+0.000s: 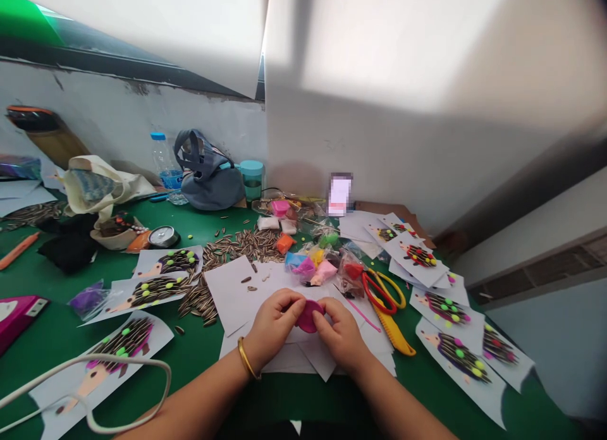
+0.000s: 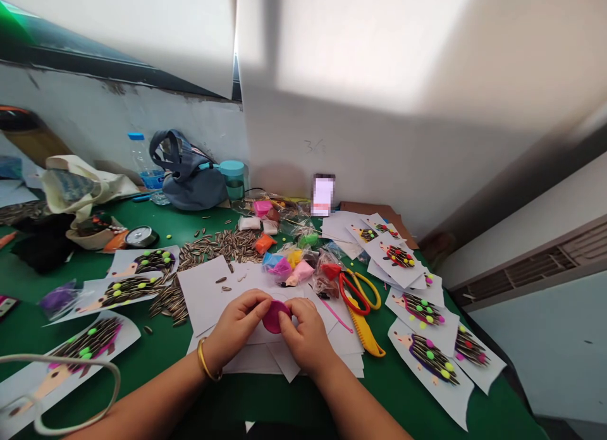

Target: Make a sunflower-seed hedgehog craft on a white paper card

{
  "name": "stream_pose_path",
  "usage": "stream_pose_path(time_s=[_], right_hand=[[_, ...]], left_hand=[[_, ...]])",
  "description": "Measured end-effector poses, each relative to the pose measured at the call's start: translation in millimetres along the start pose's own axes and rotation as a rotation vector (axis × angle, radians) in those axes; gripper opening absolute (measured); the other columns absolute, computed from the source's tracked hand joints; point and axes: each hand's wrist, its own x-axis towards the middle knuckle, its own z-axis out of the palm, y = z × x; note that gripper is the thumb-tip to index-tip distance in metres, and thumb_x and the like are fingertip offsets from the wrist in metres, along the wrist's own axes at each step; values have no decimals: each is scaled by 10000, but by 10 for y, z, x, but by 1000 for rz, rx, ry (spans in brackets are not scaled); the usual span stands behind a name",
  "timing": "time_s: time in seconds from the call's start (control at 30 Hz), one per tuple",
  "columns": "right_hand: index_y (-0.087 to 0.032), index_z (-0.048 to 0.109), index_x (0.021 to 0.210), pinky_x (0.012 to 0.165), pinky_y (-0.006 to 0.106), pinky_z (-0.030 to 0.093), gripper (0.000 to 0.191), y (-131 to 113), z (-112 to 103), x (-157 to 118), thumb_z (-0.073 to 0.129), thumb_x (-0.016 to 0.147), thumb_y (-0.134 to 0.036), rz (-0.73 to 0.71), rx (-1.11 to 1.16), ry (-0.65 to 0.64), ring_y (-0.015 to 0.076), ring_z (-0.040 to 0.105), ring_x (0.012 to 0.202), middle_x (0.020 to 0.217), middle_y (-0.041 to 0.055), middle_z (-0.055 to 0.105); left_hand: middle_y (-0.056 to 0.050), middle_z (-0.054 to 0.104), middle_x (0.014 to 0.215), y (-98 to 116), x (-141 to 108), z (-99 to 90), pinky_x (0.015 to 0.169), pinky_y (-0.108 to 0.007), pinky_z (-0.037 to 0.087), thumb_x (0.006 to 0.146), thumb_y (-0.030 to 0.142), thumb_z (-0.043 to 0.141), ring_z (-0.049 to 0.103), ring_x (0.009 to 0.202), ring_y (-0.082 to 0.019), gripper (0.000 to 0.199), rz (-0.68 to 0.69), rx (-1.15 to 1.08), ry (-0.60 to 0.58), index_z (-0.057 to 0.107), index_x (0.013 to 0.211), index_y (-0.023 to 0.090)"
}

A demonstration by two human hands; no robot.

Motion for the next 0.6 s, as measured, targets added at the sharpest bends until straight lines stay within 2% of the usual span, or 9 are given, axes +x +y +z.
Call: stream_pose_path(time_s=[0.1,0.23,0.3,0.4,0.6], right_hand=[[-200,614,808,775,326,416,199,-8,-5,-5,495,918,-315,-31,-33,-24,203,568,823,811,33,639],[-205,639,907,815,332,422,188,-11,-1,-10,524,923,-352,-32,-20,-20,206,577,872,884,39,659],[-210,648,975,827,332,427,201,-10,2,-8,552,915,-376,-28,-14,-22,209,580,896,930,43,666],[-211,663,906,812,327,428,174,-13,7,-5,550,919,-343,-37,-35,-40,203,577,870,887,37,664],[-198,603,855,753,326,440,222,4,5,-21,465,943,-348,-10,4,61,205,565,822,825,42,624]], left_hand=[[-59,693,959,-14,3,5,816,-316,498,813,310,649,634,895,-201,184,-3,15,-7,717,940,196],[-48,689,828,-32,-4,22,741,-303,507,805,323,645,632,795,-191,159,-97,-36,19,688,830,172],[-36,676,811,-27,-10,29,709,-289,505,815,341,636,623,768,-179,176,-120,-90,46,663,844,170],[-21,651,802,-6,-19,37,675,-277,507,834,367,618,611,731,-163,200,-135,-168,11,625,872,171],[-47,670,925,20,-25,44,784,-305,512,837,384,638,623,851,-183,245,-97,-158,-64,637,957,171]])
